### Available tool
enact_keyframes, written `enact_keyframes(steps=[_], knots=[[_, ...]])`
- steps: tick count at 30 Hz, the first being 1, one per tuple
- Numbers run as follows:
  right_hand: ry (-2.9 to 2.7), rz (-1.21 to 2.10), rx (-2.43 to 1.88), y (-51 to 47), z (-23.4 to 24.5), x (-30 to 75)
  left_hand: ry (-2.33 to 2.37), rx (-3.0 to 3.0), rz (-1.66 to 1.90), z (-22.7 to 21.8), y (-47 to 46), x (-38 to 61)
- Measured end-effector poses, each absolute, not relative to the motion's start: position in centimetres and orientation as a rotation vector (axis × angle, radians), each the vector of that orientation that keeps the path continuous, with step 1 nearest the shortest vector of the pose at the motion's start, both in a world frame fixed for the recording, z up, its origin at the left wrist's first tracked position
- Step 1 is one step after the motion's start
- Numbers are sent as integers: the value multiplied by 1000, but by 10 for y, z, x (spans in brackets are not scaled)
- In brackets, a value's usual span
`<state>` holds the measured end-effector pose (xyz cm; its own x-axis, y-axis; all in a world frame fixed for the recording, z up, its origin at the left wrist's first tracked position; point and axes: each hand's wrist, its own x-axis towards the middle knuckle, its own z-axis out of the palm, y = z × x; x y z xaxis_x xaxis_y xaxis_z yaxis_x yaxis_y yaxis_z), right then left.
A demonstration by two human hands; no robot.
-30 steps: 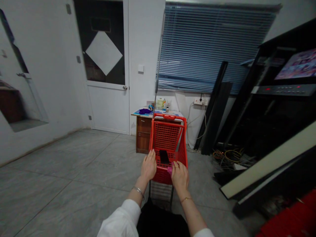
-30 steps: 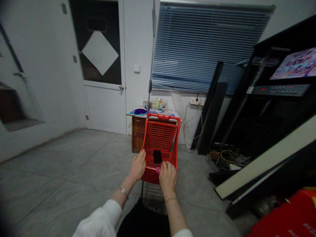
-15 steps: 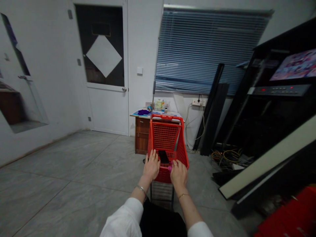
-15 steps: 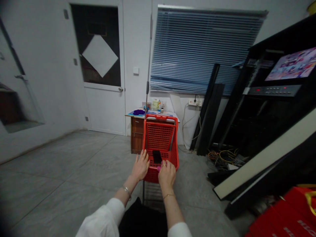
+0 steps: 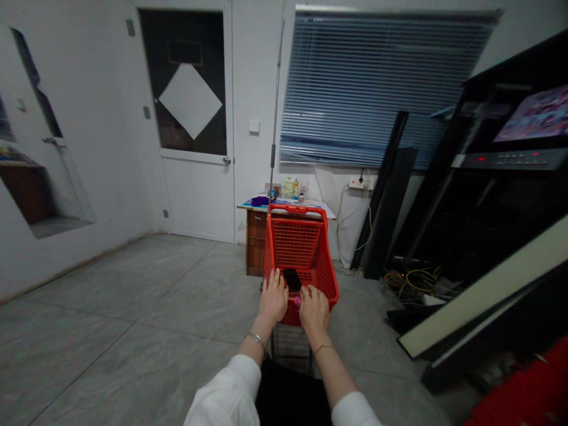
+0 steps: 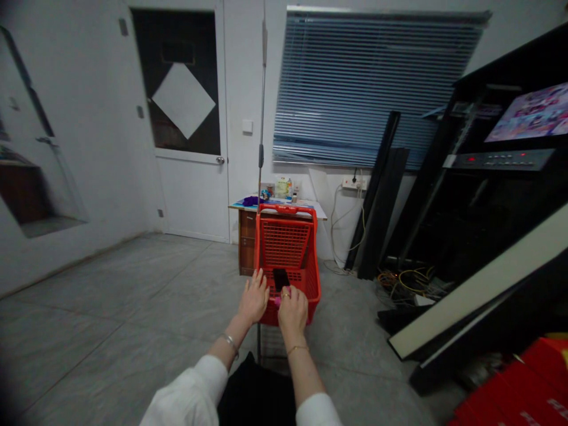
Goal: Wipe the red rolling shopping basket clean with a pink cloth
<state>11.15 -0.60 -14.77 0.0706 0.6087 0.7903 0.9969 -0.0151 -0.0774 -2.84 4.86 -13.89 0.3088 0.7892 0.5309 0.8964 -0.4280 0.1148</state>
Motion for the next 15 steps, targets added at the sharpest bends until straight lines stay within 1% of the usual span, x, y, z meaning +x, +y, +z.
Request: enact_keyframes(steps=[3,5,10,15], knots=[[-1734,-744,-1623,-5,-146,101,-1534,-2375,-772,-139,51,-36],[-1770,-752,-1605,-6,-145,114,-1521,-2385,-750,-138,52,-44],[-1608,-808,-1646,-6,-149,145,-1527,-2394,-740,-141,55,-47],[-1596,-775,-1621,-1,-152,100,-1516,-2375,-826,-147,59,-40]])
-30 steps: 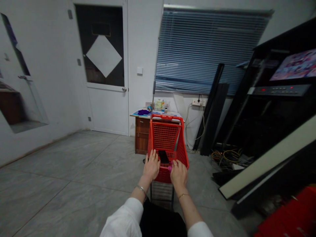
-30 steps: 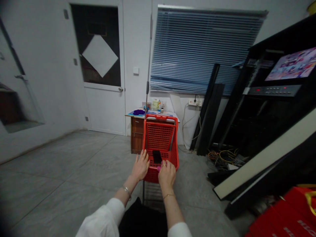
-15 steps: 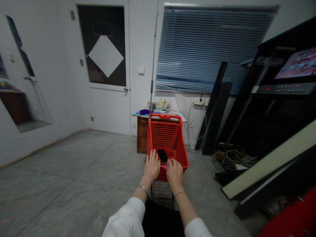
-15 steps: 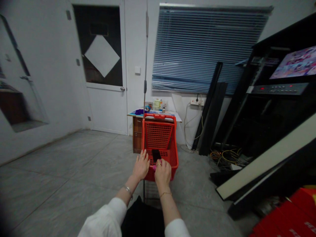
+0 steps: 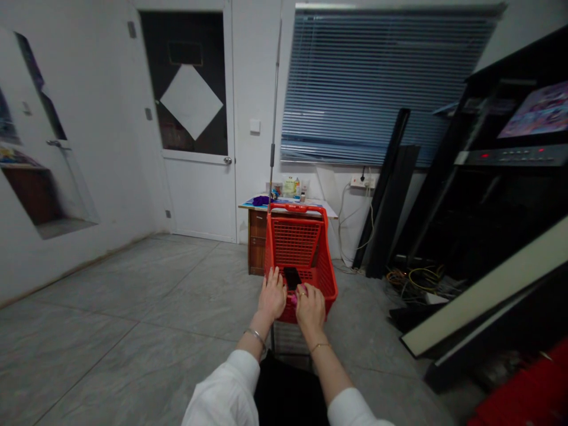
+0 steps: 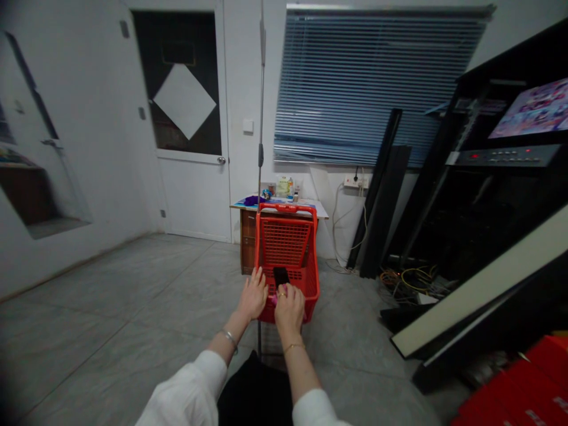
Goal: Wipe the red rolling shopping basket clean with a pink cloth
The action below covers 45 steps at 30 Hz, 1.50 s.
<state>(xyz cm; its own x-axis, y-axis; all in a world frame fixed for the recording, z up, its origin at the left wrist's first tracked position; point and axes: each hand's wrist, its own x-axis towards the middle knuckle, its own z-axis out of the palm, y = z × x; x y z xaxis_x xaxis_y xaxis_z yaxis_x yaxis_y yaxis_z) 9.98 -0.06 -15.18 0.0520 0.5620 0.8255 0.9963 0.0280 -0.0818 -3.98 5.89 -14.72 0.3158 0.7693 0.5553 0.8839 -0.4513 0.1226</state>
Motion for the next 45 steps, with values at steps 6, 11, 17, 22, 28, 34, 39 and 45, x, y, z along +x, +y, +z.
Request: enact_keyframes(steps=[6,11,17,22,28,34,39,45], knots=[[-1718,-740,-1566,-8,-147,125,-1507,-2404,-757,-143,58,-50],[-1538,-702,-1647,-9,-149,135,-1547,-2388,-820,-145,58,-39],[-1684,-671,-1619,-4,-150,94,-1565,-2394,-817,-147,59,-41],[-1675,-679,-1624,-10,-147,136,-1581,-2442,-727,-140,55,-47],[-1581,-674,-1646,-4,-149,109,-1588,-2405,-761,-138,52,-37],[-1739,-645,-1587,-3,-150,113,-1577,-2410,-686,-134,51,-48],[-1526,-692,-1671,-2,-151,135,-1617,-2407,-672,-130,46,-39],[-1703,-666,-1593,5,-152,86,-1640,-2388,-673,-129,45,-39]])
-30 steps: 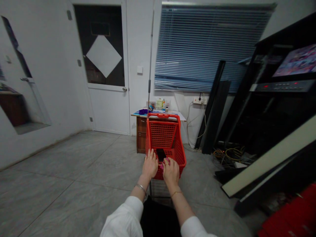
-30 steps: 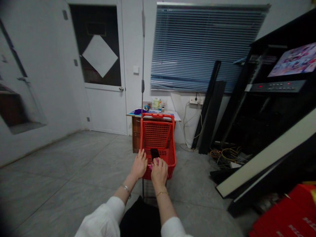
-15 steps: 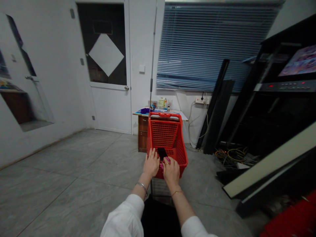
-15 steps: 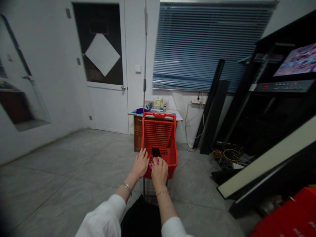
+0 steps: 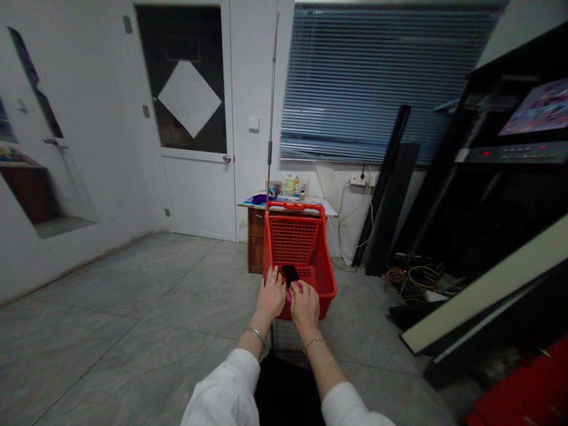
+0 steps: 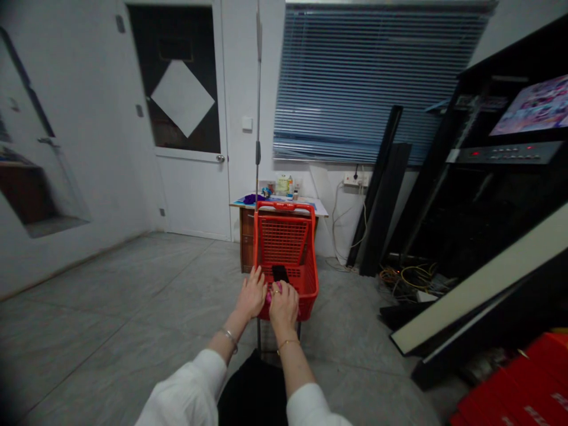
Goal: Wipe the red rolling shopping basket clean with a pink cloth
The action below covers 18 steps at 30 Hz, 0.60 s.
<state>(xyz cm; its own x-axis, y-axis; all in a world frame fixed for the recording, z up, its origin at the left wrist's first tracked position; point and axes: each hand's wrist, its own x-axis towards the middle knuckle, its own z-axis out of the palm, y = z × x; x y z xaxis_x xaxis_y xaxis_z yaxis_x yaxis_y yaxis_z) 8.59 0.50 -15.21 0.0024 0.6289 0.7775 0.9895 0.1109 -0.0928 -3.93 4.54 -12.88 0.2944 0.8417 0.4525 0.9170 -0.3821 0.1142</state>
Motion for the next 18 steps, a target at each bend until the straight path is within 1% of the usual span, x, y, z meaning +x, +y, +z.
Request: enact_keyframes(steps=[3,7,10,14,18], knots=[[-1754,-652,-1565,1,-153,107,-1620,-2413,-659,-129,48,-48],[-1613,-695,-1614,-4,-152,146,-1634,-2435,-659,-130,49,-47],[-1547,-711,-1640,-4,-151,132,-1664,-2421,-690,-130,48,-39],[-1670,-674,-1582,-1,-149,93,-1665,-2415,-697,-130,48,-41],[-1745,-634,-1531,-3,-151,114,-1628,-2431,-680,-130,49,-54]])
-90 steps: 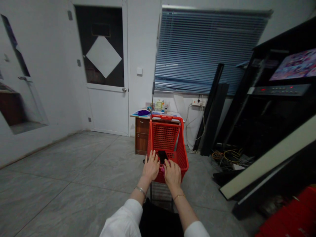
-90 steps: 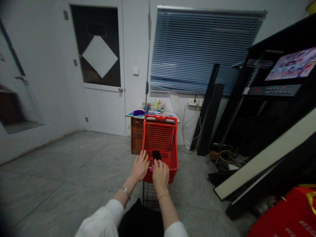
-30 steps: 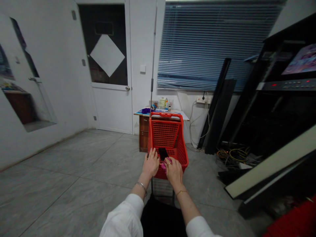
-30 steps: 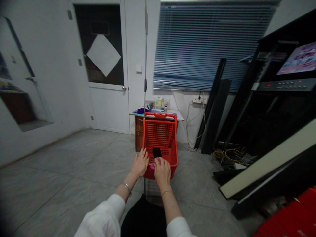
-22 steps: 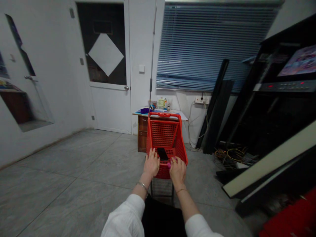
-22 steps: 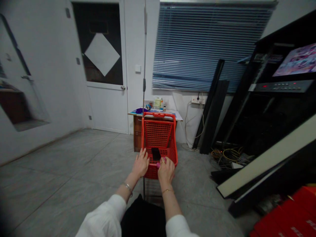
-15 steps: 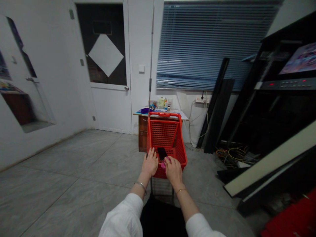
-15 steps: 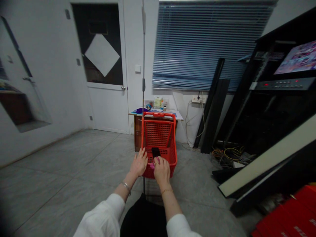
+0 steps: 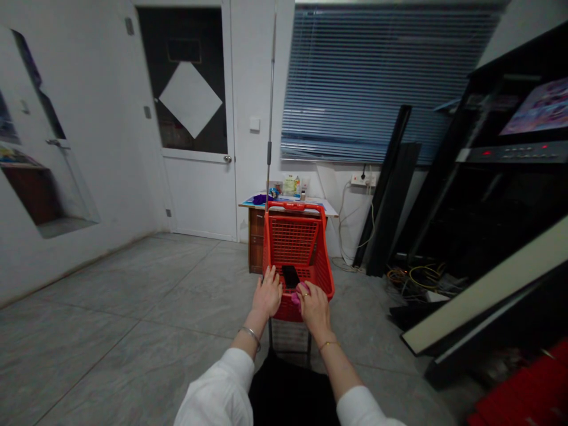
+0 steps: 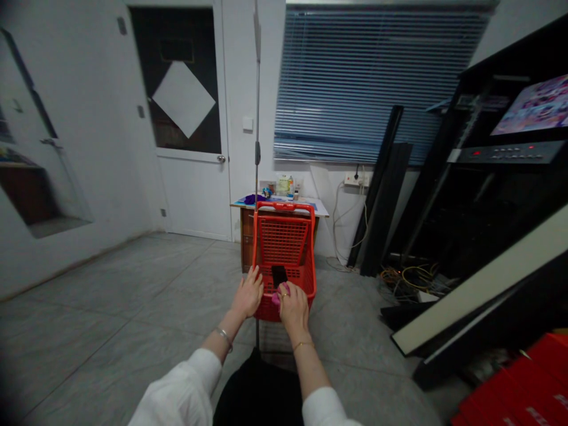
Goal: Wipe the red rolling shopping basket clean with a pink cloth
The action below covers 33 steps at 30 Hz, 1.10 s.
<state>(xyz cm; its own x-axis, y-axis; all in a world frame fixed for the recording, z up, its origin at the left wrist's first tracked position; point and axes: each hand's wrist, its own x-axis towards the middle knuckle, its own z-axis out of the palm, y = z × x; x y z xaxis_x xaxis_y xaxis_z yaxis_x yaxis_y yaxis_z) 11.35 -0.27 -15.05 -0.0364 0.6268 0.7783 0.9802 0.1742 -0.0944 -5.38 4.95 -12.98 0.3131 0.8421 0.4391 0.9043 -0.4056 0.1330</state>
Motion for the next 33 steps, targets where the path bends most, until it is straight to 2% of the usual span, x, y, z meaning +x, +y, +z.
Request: enact_keyframes(steps=[6,12,21,33], knots=[[-1492,-644,-1605,-2,-156,130,-1650,-2424,-760,-131,45,-43],[-1712,-634,-1499,2,-155,90,-1626,-2405,-764,-136,47,-46],[-1713,-674,-1544,-9,-150,164,-1603,-2419,-768,-131,45,-55],[-1832,-588,-1687,-25,-128,93,-1627,-2345,-716,-124,61,-111]])
